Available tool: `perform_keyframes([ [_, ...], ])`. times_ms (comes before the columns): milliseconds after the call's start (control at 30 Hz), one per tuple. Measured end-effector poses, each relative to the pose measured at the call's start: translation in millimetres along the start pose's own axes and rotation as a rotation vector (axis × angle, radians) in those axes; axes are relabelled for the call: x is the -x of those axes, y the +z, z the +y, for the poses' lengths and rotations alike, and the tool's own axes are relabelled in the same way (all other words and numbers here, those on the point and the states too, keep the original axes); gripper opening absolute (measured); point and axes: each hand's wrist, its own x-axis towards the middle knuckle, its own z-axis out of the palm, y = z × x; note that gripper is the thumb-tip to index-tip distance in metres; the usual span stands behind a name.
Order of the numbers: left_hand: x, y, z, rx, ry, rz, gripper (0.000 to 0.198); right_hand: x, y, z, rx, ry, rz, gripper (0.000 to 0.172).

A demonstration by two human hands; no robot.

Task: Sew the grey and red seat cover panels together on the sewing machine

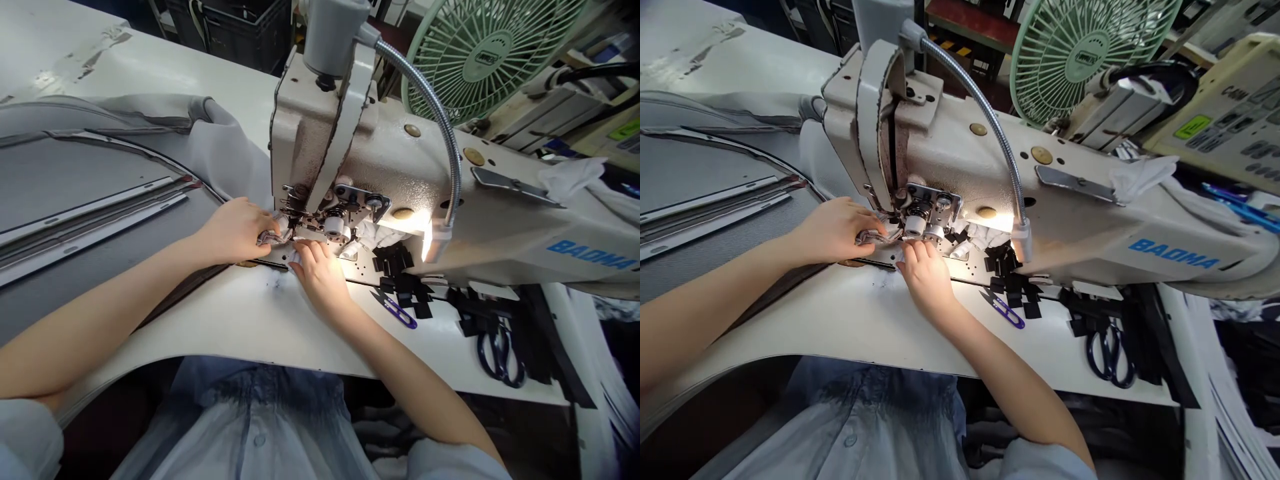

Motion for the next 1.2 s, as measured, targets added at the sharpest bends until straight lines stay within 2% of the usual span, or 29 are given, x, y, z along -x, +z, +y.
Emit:
perform_keyframes([
  [100,-2.9,-3.1,-5.8,0.085,-0.06,0.028,0.028,5.4,-1.4,-1.9,-0.016,0.044,-0.004,0.04],
  [233,-0.5,-4.2,-5.7,0.125,-0.124,0.041,0.031,4.9,-2.9,-2.9,-0.001,0.025,-0.045,0.032],
  [333,0.7,-3.0,-4.9,0.13,-0.143,0.051,0.032,1.9,-4.3,-2.1,0.028,0.038,-0.055,0.034],
  [500,3.7,1.3,-1.0,0.086,-0.028,0.075,0.03,-4.0,-4.1,-1.5,-0.002,0.071,-0.09,0.044],
  [700,11.0,6.6,6.8,-0.06,0.134,0.08,0.024,-5.0,-1.1,-1.5,0.001,0.09,-0.038,0.039],
  [1200,15.4,12.9,4.6,-0.06,0.188,0.129,0.028,0.2,0.3,0.5,-0.005,0.064,0.046,0.036],
])
